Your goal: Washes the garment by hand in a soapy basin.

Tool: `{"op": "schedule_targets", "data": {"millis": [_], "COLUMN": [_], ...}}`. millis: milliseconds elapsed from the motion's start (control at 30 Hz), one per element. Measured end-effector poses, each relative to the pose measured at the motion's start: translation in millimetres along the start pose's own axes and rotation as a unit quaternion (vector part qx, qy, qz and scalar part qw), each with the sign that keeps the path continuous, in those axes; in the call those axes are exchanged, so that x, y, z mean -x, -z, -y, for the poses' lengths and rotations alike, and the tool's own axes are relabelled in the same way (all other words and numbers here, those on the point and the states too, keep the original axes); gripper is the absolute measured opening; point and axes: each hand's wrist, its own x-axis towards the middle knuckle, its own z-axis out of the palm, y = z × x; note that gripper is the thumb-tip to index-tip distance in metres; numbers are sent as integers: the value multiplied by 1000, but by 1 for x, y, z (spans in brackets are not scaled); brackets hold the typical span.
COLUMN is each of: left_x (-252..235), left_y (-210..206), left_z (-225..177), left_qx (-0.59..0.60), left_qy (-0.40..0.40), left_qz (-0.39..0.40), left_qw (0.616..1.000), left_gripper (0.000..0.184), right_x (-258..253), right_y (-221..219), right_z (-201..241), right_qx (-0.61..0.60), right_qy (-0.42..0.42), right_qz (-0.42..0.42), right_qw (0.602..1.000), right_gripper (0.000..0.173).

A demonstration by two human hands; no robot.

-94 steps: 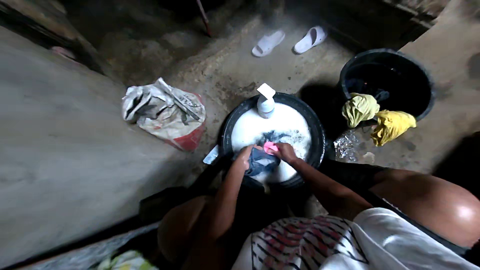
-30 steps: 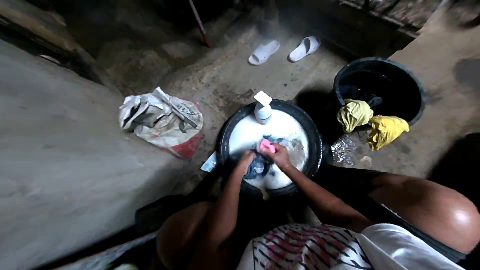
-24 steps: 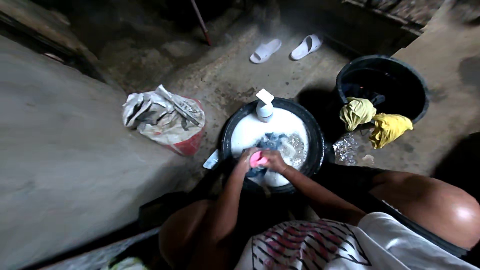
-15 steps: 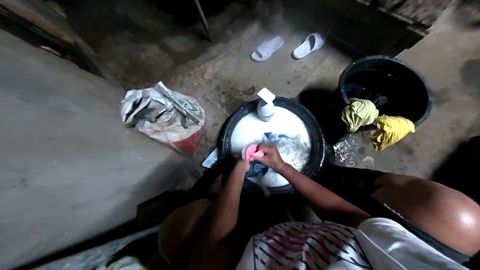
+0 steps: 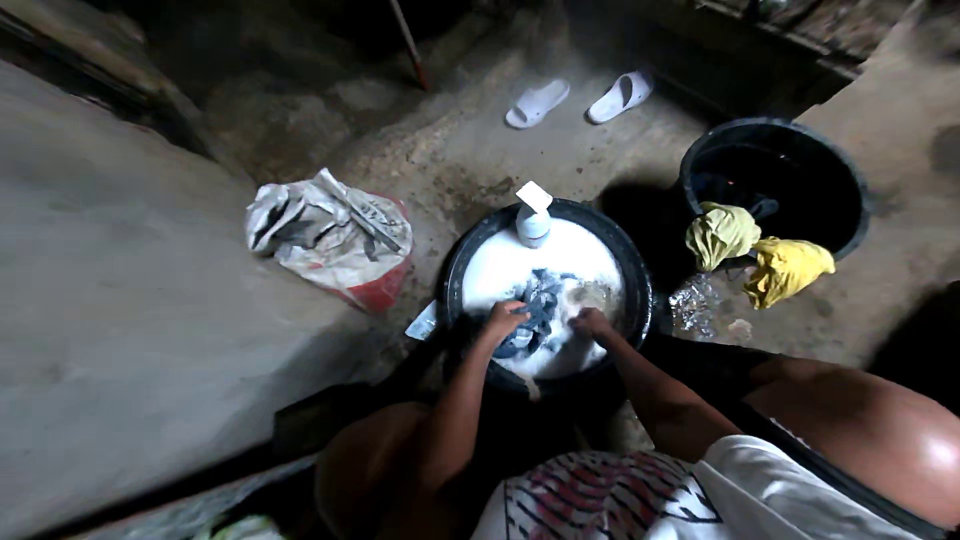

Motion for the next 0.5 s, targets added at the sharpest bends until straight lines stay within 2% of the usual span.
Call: {"op": "schedule_targets", "data": {"millis": [33,100,167,267,333,367,433,467,500], "left_x": [0,0,0,8,22,25,25,24,23], "left_y": [1,3,2,-3,0,3,13,20,24], "left_z": [0,-2,-4,-14,-29,-32,-27,-28,-28], "left_qx": [1,13,18,37,85,107,129,137,142], "left_qy": [4,3,-7,-5,-4,-10,-16,-18,-20], "left_qz": [-1,-5,-17,-66,-97,-112,-118,-122,-127], "left_qw": [1000,1000,1000,997,992,988,984,983,981], "left_gripper": [37,35,32,33,36,31,27,27,27], "right_x": [5,19,35,67,67,59,38,34,37], "right_y": [0,0,1,-3,-7,-4,12,21,24], "right_z": [10,39,75,119,116,101,65,58,63], "right_qx": [-81,-251,-337,-309,-193,-117,17,26,-13], "right_qy": [11,58,140,311,392,377,250,205,189], "right_qz": [-11,-59,-65,-66,-105,-118,-91,-87,-106], "right_qw": [997,965,929,896,893,911,964,975,976], "right_gripper": [43,35,27,21,27,32,46,49,47]}}
